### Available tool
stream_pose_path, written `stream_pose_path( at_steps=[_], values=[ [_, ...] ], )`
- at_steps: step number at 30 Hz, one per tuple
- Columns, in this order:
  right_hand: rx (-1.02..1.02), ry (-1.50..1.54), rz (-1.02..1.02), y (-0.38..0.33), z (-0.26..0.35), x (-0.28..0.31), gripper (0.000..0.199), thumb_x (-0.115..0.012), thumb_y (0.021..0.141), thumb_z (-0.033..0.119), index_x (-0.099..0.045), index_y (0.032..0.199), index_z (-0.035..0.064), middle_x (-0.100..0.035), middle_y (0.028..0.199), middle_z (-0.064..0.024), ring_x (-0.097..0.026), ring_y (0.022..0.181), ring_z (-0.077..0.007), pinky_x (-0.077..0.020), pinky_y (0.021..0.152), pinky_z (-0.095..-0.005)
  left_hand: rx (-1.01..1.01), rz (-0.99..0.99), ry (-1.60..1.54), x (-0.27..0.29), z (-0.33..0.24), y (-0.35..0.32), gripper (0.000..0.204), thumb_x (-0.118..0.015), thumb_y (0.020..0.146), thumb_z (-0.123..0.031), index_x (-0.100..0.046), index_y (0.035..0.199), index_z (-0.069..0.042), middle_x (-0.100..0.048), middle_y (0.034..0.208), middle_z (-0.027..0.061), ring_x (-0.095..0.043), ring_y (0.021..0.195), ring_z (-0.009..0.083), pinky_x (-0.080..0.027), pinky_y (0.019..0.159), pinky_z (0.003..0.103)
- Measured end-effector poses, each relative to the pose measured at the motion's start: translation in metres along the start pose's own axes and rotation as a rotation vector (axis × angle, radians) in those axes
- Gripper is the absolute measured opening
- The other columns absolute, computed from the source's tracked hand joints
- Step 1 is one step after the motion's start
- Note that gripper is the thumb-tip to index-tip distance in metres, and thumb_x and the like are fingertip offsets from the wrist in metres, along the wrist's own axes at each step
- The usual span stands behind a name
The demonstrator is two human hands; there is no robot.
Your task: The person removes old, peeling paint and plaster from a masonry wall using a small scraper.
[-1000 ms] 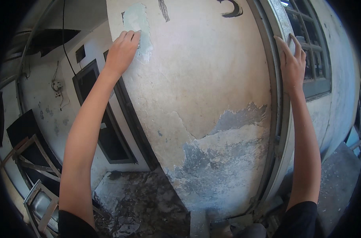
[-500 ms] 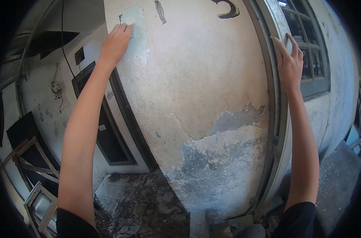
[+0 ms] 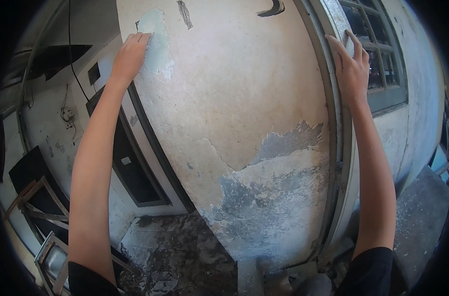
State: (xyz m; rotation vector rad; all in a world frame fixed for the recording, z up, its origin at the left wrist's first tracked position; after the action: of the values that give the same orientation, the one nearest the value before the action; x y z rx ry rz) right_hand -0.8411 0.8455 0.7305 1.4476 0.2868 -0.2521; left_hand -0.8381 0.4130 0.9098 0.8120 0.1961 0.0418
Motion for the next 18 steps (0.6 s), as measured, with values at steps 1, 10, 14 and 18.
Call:
stream_pose_path(
  at_steps=[1, 10, 14, 18],
  values=[
    [0.001, 0.002, 0.004, -0.001, 0.0, 0.001, 0.035, -0.056, 0.099, 0.024, -0.063, 0.131, 0.0375, -0.047, 0.145, -0.0064, -0.05, 0.123, -0.0345, -0.0423, 0.104, -0.0458, 0.006, -0.008, -0.005, 0.0, 0.0, -0.001, 0.025, -0.054, 0.087, -0.004, -0.061, 0.111, -0.002, -0.064, 0.104, 0.011, -0.06, 0.105, 0.0272, -0.054, 0.087, 0.037],
    [-0.018, -0.006, 0.022, -0.002, 0.001, 0.001, 0.034, -0.056, 0.099, 0.024, -0.064, 0.129, 0.0367, -0.047, 0.145, -0.007, -0.05, 0.124, -0.034, -0.0426, 0.103, -0.0449, 0.025, 0.017, -0.002, -0.01, -0.003, -0.005, 0.027, -0.054, 0.087, -0.004, -0.062, 0.113, -0.002, -0.064, 0.107, 0.0098, -0.059, 0.107, 0.0273, -0.054, 0.089, 0.038],
    [-0.008, -0.031, 0.023, 0.005, 0.007, 0.008, 0.033, -0.056, 0.099, 0.024, -0.064, 0.129, 0.0366, -0.047, 0.145, -0.0068, -0.05, 0.124, -0.0339, -0.043, 0.102, -0.0442, 0.02, -0.046, 0.002, 0.003, 0.007, -0.004, 0.028, -0.054, 0.087, -0.003, -0.061, 0.113, -0.002, -0.063, 0.108, 0.0101, -0.059, 0.107, 0.0277, -0.053, 0.09, 0.037],
    [-0.019, -0.016, 0.002, 0.002, 0.006, 0.007, 0.033, -0.057, 0.099, 0.025, -0.064, 0.128, 0.0367, -0.048, 0.144, -0.0065, -0.051, 0.123, -0.0342, -0.0436, 0.101, -0.0449, 0.162, -0.007, -0.144, 0.022, 0.022, -0.01, 0.033, -0.054, 0.091, -0.005, -0.059, 0.123, -0.003, -0.062, 0.12, 0.0132, -0.057, 0.114, 0.0317, -0.049, 0.097, 0.04]
  ],
)
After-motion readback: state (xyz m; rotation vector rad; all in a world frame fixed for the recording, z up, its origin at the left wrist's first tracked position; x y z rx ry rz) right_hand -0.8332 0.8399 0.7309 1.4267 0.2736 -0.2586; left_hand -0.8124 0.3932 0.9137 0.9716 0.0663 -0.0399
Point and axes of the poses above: each hand's wrist, its own y-axis towards the middle knuckle, its own x-axis out of the back of the hand, z = x × y, the point moved 8 cm from there along y, towards the middle knuckle
